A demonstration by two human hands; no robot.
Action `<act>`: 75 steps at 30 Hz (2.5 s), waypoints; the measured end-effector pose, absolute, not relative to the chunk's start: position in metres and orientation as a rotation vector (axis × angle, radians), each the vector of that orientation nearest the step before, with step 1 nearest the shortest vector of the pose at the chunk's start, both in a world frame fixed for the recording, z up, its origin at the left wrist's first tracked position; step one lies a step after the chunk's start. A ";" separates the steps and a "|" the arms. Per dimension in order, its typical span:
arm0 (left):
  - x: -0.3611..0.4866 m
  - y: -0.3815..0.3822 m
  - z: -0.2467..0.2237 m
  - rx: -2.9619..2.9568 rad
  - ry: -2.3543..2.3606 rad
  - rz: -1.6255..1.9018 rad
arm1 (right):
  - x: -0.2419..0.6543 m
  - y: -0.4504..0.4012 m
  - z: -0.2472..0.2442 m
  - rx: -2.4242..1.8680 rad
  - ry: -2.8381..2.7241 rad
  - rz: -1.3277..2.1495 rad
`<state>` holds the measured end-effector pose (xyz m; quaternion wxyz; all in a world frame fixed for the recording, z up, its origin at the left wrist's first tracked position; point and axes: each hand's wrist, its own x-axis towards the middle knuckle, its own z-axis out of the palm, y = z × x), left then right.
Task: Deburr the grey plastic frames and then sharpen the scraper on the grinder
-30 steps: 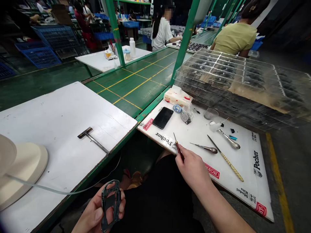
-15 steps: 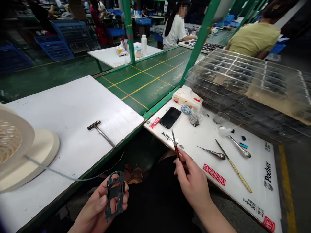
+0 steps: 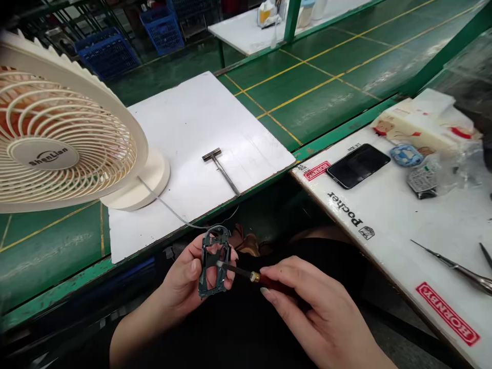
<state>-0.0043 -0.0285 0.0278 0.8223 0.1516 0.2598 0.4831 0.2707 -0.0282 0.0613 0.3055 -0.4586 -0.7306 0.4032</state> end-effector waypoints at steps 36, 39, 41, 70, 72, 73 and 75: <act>-0.022 -0.040 0.034 0.316 0.633 0.923 | 0.260 -0.028 0.064 -1.106 -2.109 0.918; -0.022 -0.039 0.036 0.320 0.652 0.926 | 0.260 -0.029 0.064 -1.108 -2.124 0.913; -0.022 -0.038 0.037 0.324 0.653 0.931 | 0.260 -0.029 0.064 -1.117 -2.126 0.917; -0.018 -0.040 0.027 0.394 0.548 0.961 | 0.260 -0.032 0.065 -1.041 -2.124 0.882; -0.017 -0.040 0.028 0.388 0.570 0.963 | 0.260 -0.034 0.065 -1.046 -2.120 0.891; -0.017 -0.040 0.028 0.382 0.578 0.961 | 0.261 -0.034 0.064 -1.052 -2.115 0.890; -0.017 -0.040 0.028 0.365 0.586 0.951 | 0.262 -0.035 0.063 -1.067 -2.112 0.871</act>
